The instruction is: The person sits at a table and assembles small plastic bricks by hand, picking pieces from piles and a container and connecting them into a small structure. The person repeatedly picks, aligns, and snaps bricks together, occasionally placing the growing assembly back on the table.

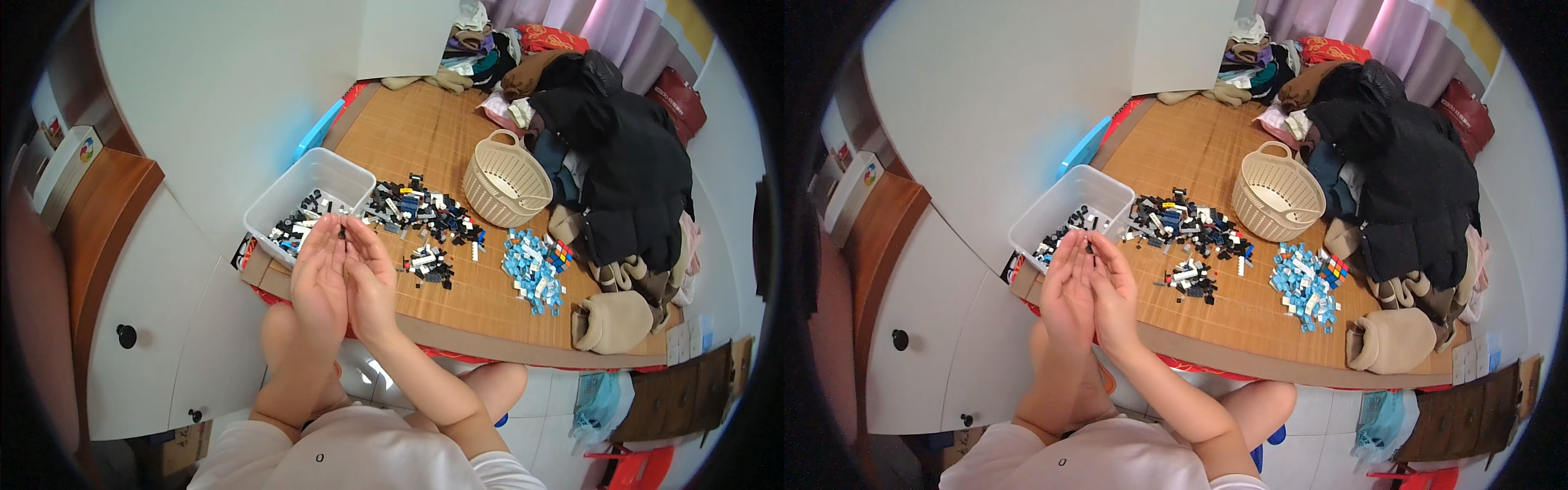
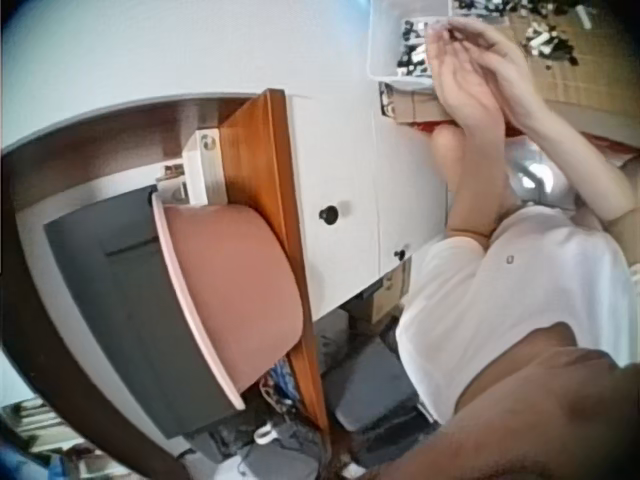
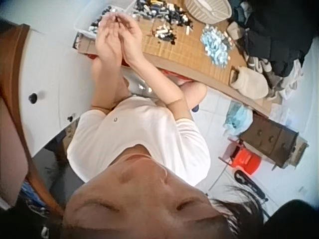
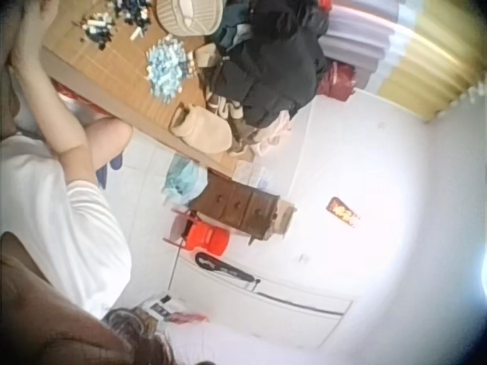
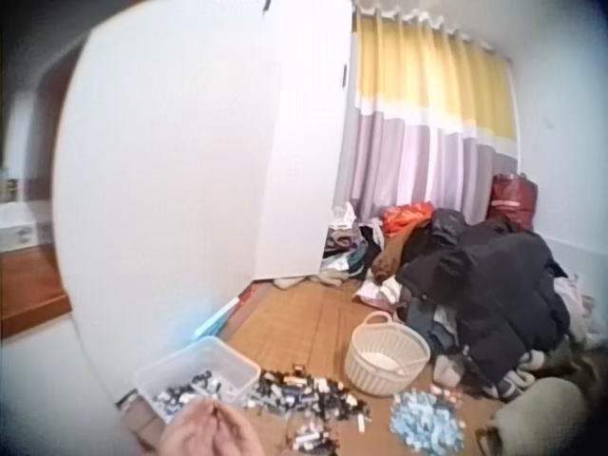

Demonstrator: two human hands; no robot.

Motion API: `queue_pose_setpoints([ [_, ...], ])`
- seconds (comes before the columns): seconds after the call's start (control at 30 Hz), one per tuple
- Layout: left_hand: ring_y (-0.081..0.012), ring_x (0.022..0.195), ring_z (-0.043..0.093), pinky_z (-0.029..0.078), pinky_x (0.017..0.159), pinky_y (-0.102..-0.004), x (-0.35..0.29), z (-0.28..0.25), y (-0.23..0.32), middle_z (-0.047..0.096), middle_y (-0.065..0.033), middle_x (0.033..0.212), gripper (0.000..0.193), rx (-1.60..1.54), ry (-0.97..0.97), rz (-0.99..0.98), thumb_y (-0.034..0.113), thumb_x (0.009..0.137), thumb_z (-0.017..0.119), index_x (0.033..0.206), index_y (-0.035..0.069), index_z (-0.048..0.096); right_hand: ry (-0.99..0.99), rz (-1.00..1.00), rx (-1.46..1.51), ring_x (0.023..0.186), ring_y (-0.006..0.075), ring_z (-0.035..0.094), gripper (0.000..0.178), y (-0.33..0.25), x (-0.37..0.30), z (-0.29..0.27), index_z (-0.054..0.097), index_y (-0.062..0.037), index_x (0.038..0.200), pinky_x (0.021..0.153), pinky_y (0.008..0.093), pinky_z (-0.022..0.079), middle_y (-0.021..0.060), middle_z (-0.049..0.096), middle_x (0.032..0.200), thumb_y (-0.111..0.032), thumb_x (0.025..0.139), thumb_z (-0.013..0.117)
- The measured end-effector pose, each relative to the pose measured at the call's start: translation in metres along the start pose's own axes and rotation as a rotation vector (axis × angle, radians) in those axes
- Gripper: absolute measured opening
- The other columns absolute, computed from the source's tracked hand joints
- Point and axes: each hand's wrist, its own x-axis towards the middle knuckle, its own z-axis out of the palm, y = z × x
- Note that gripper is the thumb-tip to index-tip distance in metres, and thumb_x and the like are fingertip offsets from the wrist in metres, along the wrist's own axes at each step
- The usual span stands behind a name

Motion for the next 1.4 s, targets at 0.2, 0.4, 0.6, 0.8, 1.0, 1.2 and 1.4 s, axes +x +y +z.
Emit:
queue_pose_setpoints([
  [0.2, -0.0228, 0.126, 0.032, 0.026, 0.107, -0.0334, 0.013, -0.01, 0.022, 0.036, -0.0175, 0.13, 0.048, 0.014, 0.037, 0.059, 0.006, 0.084, 0.034, 0.129, -0.009, 0.029, -0.032, 0.024, -0.038, 0.119, 0.0198, 0.04, 0.044, 0.021, 0.014, 0.02, 0.042, 0.0047, 0.123, 0.102, 0.0308, 0.03, 0.0134, 0.045, 0.123, 0.007, 0.079, 0.038],
  [0.4, -0.0233, 0.127, 0.031, 0.025, 0.107, -0.0339, 0.017, -0.017, 0.031, 0.034, -0.0181, 0.132, 0.047, 0.077, 0.082, 0.104, 0.007, 0.085, 0.033, 0.129, -0.009, 0.03, -0.049, 0.06, -0.058, 0.121, 0.0207, 0.038, 0.045, 0.034, 0.019, 0.026, 0.041, 0.0047, 0.123, 0.104, 0.0313, 0.027, 0.0141, 0.044, 0.124, 0.008, 0.078, 0.036],
  [0.6, -0.0234, 0.126, 0.031, 0.025, 0.107, -0.0343, 0.019, -0.023, 0.032, 0.034, -0.0183, 0.133, 0.046, 0.129, 0.115, 0.132, 0.008, 0.086, 0.033, 0.129, -0.009, 0.031, -0.055, 0.074, -0.088, 0.125, 0.0223, 0.034, 0.048, 0.041, 0.019, 0.025, 0.039, 0.0051, 0.123, 0.107, 0.0335, 0.023, 0.0158, 0.041, 0.127, 0.011, 0.076, 0.034],
  [0.8, -0.0233, 0.126, 0.031, 0.024, 0.108, -0.035, 0.018, -0.019, 0.031, 0.033, -0.0179, 0.134, 0.047, 0.172, 0.12, 0.138, 0.008, 0.086, 0.033, 0.13, -0.01, 0.03, -0.041, 0.082, -0.093, 0.126, 0.0222, 0.034, 0.048, 0.04, 0.018, 0.018, 0.039, 0.004, 0.125, 0.108, 0.0336, 0.022, 0.0159, 0.041, 0.128, 0.01, 0.077, 0.035],
  [1.0, -0.023, 0.127, 0.03, 0.025, 0.107, -0.0343, 0.01, -0.012, 0.022, 0.034, -0.0175, 0.134, 0.047, 0.194, 0.065, 0.088, 0.008, 0.086, 0.034, 0.13, -0.009, 0.031, 0.006, 0.069, -0.066, 0.123, 0.0199, 0.037, 0.044, 0.032, 0.014, 0.0, 0.04, 0.0023, 0.124, 0.106, 0.0311, 0.025, 0.0135, 0.043, 0.127, 0.007, 0.08, 0.04],
  [1.2, -0.0215, 0.123, 0.037, 0.024, 0.106, -0.0324, -0.003, -0.004, -0.007, 0.043, -0.016, 0.127, 0.039, 0.218, 0.014, -0.037, 0.005, 0.088, 0.035, 0.124, -0.009, 0.04, 0.112, 0.045, -0.093, 0.124, 0.0192, 0.035, 0.044, 0.016, 0.004, -0.04, 0.042, 0.001, 0.124, 0.106, 0.0307, 0.024, 0.0119, 0.042, 0.128, 0.007, 0.08, 0.038],
  [1.4, -0.0207, 0.129, 0.029, 0.019, 0.107, -0.0326, -0.008, -0.01, -0.049, 0.037, -0.0137, 0.135, 0.045, 0.42, -0.028, -0.332, 0.008, 0.088, 0.038, 0.131, -0.004, 0.035, 0.402, -0.028, -0.31, 0.121, 0.0185, 0.038, 0.042, -0.005, -0.017, -0.125, 0.045, -0.0016, 0.122, 0.103, 0.0307, 0.028, 0.0091, 0.046, 0.125, 0.006, 0.081, 0.038],
])
